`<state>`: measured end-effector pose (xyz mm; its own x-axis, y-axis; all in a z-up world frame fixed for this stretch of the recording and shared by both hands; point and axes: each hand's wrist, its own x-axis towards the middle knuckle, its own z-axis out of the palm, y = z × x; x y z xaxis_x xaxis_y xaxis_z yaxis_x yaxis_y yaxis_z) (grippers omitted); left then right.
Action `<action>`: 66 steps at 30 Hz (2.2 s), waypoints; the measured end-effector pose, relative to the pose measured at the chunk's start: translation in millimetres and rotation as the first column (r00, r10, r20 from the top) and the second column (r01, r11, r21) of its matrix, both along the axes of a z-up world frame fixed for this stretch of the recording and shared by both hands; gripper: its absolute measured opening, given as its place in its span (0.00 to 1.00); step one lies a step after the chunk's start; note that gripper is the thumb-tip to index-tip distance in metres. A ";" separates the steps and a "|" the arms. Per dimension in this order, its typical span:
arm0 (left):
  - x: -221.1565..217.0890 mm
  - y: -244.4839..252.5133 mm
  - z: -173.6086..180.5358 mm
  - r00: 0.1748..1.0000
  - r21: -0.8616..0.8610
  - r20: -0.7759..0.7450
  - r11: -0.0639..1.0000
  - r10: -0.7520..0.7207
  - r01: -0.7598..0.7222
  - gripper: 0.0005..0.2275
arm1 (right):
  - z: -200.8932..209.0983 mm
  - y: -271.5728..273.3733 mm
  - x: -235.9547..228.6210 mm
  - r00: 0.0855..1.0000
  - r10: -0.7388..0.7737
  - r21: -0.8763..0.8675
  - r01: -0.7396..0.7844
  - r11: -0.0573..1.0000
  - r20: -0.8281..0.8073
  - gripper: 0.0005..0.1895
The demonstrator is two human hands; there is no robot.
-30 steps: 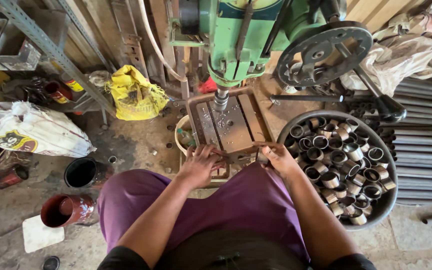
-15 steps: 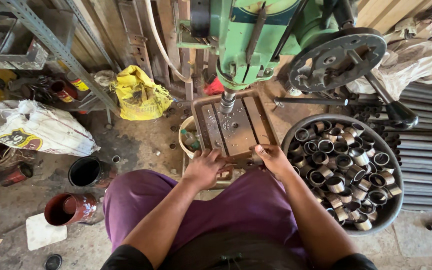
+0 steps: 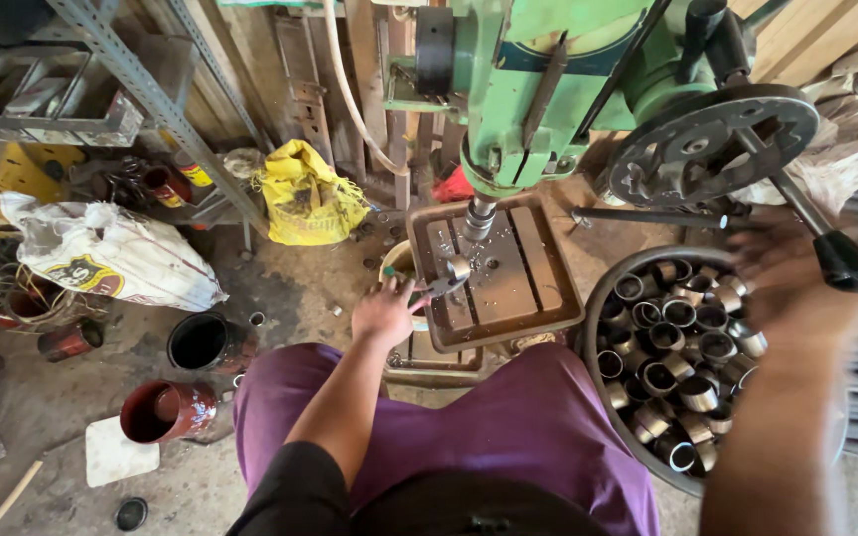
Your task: The person operates a drill press to drill holes into small metal cylindrical parts. They pick up a part from a large metal basin, position it under the drill bit, lower the drill to process the part, and then place the finished piece back into the basin.
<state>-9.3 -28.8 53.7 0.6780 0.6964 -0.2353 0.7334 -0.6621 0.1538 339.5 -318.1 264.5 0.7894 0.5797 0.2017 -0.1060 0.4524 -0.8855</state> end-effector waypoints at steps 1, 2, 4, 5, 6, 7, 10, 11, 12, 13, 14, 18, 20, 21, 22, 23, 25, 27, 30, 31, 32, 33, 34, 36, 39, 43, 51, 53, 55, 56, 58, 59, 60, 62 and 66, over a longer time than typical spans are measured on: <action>2.7 3.6 -3.8 1.000 0.030 0.019 1.000 0.000 -0.001 0.19 | 13.5 -12.4 13.7 0.995 0.036 0.005 -0.037 0.999 0.094 0.30; 4.6 7.3 -7.1 1.000 0.023 0.022 1.000 0.004 -0.004 0.21 | 23.5 -17.2 29.7 0.972 0.053 -0.144 -0.020 0.989 0.230 0.30; 9.5 15.3 -11.9 1.000 0.006 0.029 1.000 0.008 -0.008 0.25 | 46.4 -29.3 65.4 0.871 0.143 -0.417 0.077 0.906 0.470 0.28; 12.1 18.3 -14.5 0.998 0.032 0.056 0.999 -0.008 0.006 0.24 | 51.4 -32.7 77.6 0.834 0.195 -0.531 0.133 0.837 0.517 0.27; 13.9 22.1 -17.2 0.996 0.059 0.082 0.998 -0.024 0.019 0.24 | 54.0 -33.4 85.7 0.794 0.255 -0.629 0.196 0.752 0.552 0.27; 14.1 23.5 -20.5 0.994 0.082 0.107 0.996 -0.037 0.029 0.23 | 55.4 -32.7 88.1 0.753 0.324 -0.712 0.261 0.652 0.573 0.27; 14.1 26.1 -25.1 0.991 0.138 0.120 0.990 -0.053 0.036 0.22 | 49.8 -20.5 52.1 0.639 0.365 -0.696 0.395 0.600 0.677 0.24; 13.4 26.7 -24.2 0.991 0.111 0.130 0.993 -0.040 0.025 0.22 | 53.7 -10.6 36.7 0.610 0.415 -0.728 0.460 0.508 0.675 0.17; 12.6 26.7 -22.5 0.990 0.084 0.140 0.996 -0.025 0.014 0.21 | 61.6 -0.7 23.3 0.583 0.466 -0.746 0.523 0.412 0.665 0.11; 12.5 27.2 -19.8 0.989 0.059 0.151 0.998 -0.010 0.001 0.21 | 69.9 8.1 11.0 0.557 0.516 -0.749 0.584 0.314 0.651 0.09; 11.9 27.1 -16.8 0.989 0.086 0.142 0.996 -0.028 0.016 0.21 | 75.3 12.3 -2.2 0.573 0.488 -0.749 0.567 0.343 0.658 0.09; 9.6 23.0 -7.0 0.993 0.084 0.110 0.996 -0.032 0.023 0.21 | 84.6 20.7 -20.9 0.634 0.415 -0.756 0.502 0.421 0.652 0.08; 10.0 25.2 -4.2 0.994 0.077 0.099 0.997 -0.038 0.030 0.21 | 84.2 21.1 -18.1 0.657 0.404 -0.764 0.467 0.445 0.636 0.08; 11.0 25.6 -4.3 0.994 0.092 0.102 0.995 -0.047 0.038 0.22 | 85.8 21.3 -15.0 0.657 0.412 -0.767 0.448 0.460 0.631 0.08; 12.1 27.3 -5.2 0.993 0.106 0.105 0.993 -0.057 0.046 0.23 | 86.9 21.1 -12.7 0.657 0.420 -0.769 0.430 0.474 0.626 0.08; 12.5 28.0 -7.5 0.993 0.099 0.099 0.994 -0.059 0.049 0.22 | 86.3 20.5 -11.7 0.673 0.421 -0.787 0.444 0.428 0.609 0.08; 12.1 29.0 -12.4 0.994 0.085 0.087 0.995 -0.062 0.055 0.22 | 80.3 19.5 -11.1 0.703 0.421 -0.818 0.468 0.334 0.574 0.09; 12.2 27.6 -14.9 0.993 0.109 0.097 0.993 -0.060 0.050 0.22 | 59.8 26.0 -12.9 0.796 0.290 -0.782 0.329 0.529 0.532 0.07; 11.8 27.4 -11.1 0.993 0.110 0.106 0.993 -0.060 0.048 0.23 | 19.5 38.3 -19.4 0.817 0.166 -0.661 0.309 0.684 0.553 0.05; 12.2 27.4 -9.4 0.992 0.104 0.108 0.993 -0.060 0.049 0.23 | 13.5 38.1 -17.5 0.808 0.163 -0.627 0.294 0.722 0.566 0.05; 13.3 28.0 -8.0 0.992 0.100 0.110 0.994 -0.058 0.047 0.23 | 9.5 37.5 -15.0 0.800 0.159 -0.591 0.277 0.758 0.579 0.05; 12.8 27.0 -7.8 0.993 0.094 0.109 0.995 -0.054 0.044 0.22 | 6.7 36.2 -13.0 0.792 0.157 -0.557 0.257 0.790 0.590 0.05; 12.3 26.0 -8.4 0.993 0.087 0.108 0.995 -0.051 0.041 0.22 | 5.4 36.1 -10.5 0.800 0.161 -0.554 0.240 0.797 0.578 0.05; 12.0 25.0 -11.1 0.991 0.088 0.129 0.996 -0.043 0.032 0.21 | 3.9 35.9 -8.5 0.819 0.160 -0.548 0.209 0.810 0.550 0.04; 13.3 26.9 -16.8 0.990 0.089 0.139 0.996 -0.030 0.018 0.20 | 1.2 36.2 -13.9 0.789 0.133 -0.524 0.261 0.811 0.600 0.05; 13.0 27.3 -28.3 0.982 0.159 0.181 0.987 -0.050 0.021 0.19 | -2.7 42.0 -17.9 0.794 0.063 -0.467 0.290 0.835 0.605 0.09; 12.1 29.3 -46.9 0.981 0.212 0.182 0.977 -0.059 0.019 0.17 | -11.5 47.5 -18.9 0.752 0.011 -0.401 0.339 0.851 0.659 0.12; 13.1 30.5 -45.4 0.988 0.178 0.150 0.984 -0.048 0.021 0.17 | -12.6 48.2 -20.0 0.736 0.005 -0.399 0.360 0.843 0.677 0.13; 14.8 30.2 -43.1 0.993 0.136 0.114 0.991 -0.036 0.021 0.19 | -14.6 48.9 -20.4 0.740 -0.005 -0.393 0.363 0.845 0.673 0.13; 14.6 29.9 -42.1 0.991 0.158 0.126 0.987 -0.046 0.026 0.19 | -16.9 50.2 -20.6 0.752 -0.013 -0.388 0.355 0.851 0.660 0.13; 13.1 28.4 -40.7 0.986 0.199 0.152 0.979 -0.062 0.031 0.20 | -21.6 53.5 -19.4 0.771 -0.027 -0.376 0.340 0.862 0.636 0.13; 12.8 28.0 -40.2 0.988 0.203 0.142 0.979 -0.063 0.033 0.20 | -24.1 54.9 -18.3 0.779 -0.034 -0.369 0.334 0.867 0.626 0.13; 12.5 27.9 -39.8 0.989 0.206 0.131 0.978 -0.063 0.035 0.20 | -26.9 56.1 -17.5 0.788 -0.041 -0.362 0.328 0.873 0.615 0.14; 12.2 27.8 -39.2 0.989 0.216 0.135 0.976 -0.063 0.033 0.20 | -30.9 57.5 -14.7 0.774 -0.043 -0.355 0.338 0.872 0.632 0.14; 12.0 27.4 -39.0 0.988 0.197 0.142 0.980 -0.057 0.028 0.19 | -34.6 57.7 -10.6 0.749 -0.041 -0.355 0.361 0.863 0.662 0.15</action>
<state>2.8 -1.4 14.7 0.7250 0.6887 0.0050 0.6830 -0.7199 0.1234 328.9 -260.5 229.9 0.6878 0.5697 0.4499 0.5766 -0.0520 -0.8154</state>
